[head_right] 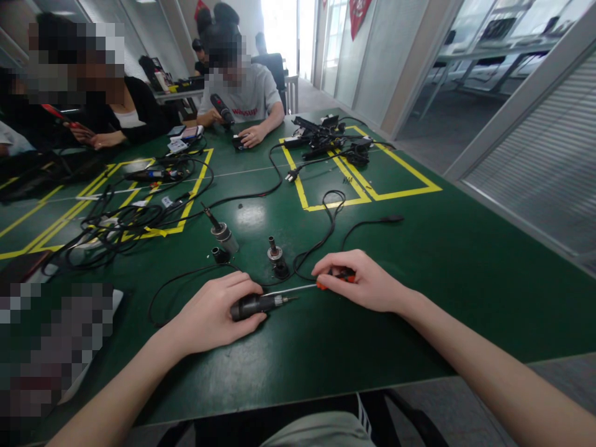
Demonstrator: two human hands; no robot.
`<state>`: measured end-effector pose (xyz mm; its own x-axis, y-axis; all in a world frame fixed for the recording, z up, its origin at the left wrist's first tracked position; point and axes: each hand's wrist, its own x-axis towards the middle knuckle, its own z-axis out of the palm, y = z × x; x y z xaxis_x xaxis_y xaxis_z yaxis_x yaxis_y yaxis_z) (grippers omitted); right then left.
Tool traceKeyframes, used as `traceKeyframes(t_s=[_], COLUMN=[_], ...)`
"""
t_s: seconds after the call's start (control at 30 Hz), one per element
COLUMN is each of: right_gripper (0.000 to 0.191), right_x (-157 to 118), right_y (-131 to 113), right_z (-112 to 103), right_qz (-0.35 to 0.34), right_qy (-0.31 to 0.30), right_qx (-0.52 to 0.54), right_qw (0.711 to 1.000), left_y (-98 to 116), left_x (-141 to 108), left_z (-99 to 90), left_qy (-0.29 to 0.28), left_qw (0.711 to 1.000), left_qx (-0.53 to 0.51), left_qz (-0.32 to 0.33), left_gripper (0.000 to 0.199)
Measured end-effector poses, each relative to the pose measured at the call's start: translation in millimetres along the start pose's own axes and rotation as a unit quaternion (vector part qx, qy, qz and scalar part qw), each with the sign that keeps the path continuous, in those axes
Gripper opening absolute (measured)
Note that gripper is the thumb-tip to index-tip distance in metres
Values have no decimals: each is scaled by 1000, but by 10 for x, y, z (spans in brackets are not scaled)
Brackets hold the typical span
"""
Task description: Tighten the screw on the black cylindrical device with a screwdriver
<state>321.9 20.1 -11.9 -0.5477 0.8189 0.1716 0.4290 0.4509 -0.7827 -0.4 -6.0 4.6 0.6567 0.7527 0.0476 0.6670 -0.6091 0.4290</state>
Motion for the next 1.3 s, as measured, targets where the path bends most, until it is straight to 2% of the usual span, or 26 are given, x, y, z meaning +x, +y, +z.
traceKeyframes(t_s=[0.1, 0.2, 0.43, 0.63, 0.8, 0.93, 1.17, 1.3], right_gripper=[38, 35, 28, 35, 28, 30, 39, 34], right_x=[23, 20, -5, 44, 10, -13, 45, 25], right_y=[-18, -18, 0, -22, 13, 40, -15, -6], right_z=[6, 9, -7, 1, 12, 15, 2, 22], right_qz=[-1, 12, 16, -6, 11, 24, 1, 14], right_qy=[-16, -26, -9, -34, -28, -23, -45, -30], right_qx=[-6, 11, 7, -20, 25, 22, -6, 11], right_qw=[1000, 1000, 1000, 999, 999, 999, 999, 999], left_y=[6, 5, -5, -1, 5, 2, -1, -3], left_x=[-2, -6, -8, -7, -2, 2, -1, -7], left_z=[-3, -7, 4, 3, -2, 2, 9, 11], left_qy=[1, -1, 7, 2, 2, 3, 4, 6], left_qw=[1000, 1000, 1000, 1000, 1000, 1000, 1000, 1000], left_qx=[1, 3, 3, 5, 9, 9, 6, 6], left_qz=[-2, -4, 1, -2, -2, -2, 2, 3], left_gripper=[15, 14, 15, 15, 16, 16, 15, 15])
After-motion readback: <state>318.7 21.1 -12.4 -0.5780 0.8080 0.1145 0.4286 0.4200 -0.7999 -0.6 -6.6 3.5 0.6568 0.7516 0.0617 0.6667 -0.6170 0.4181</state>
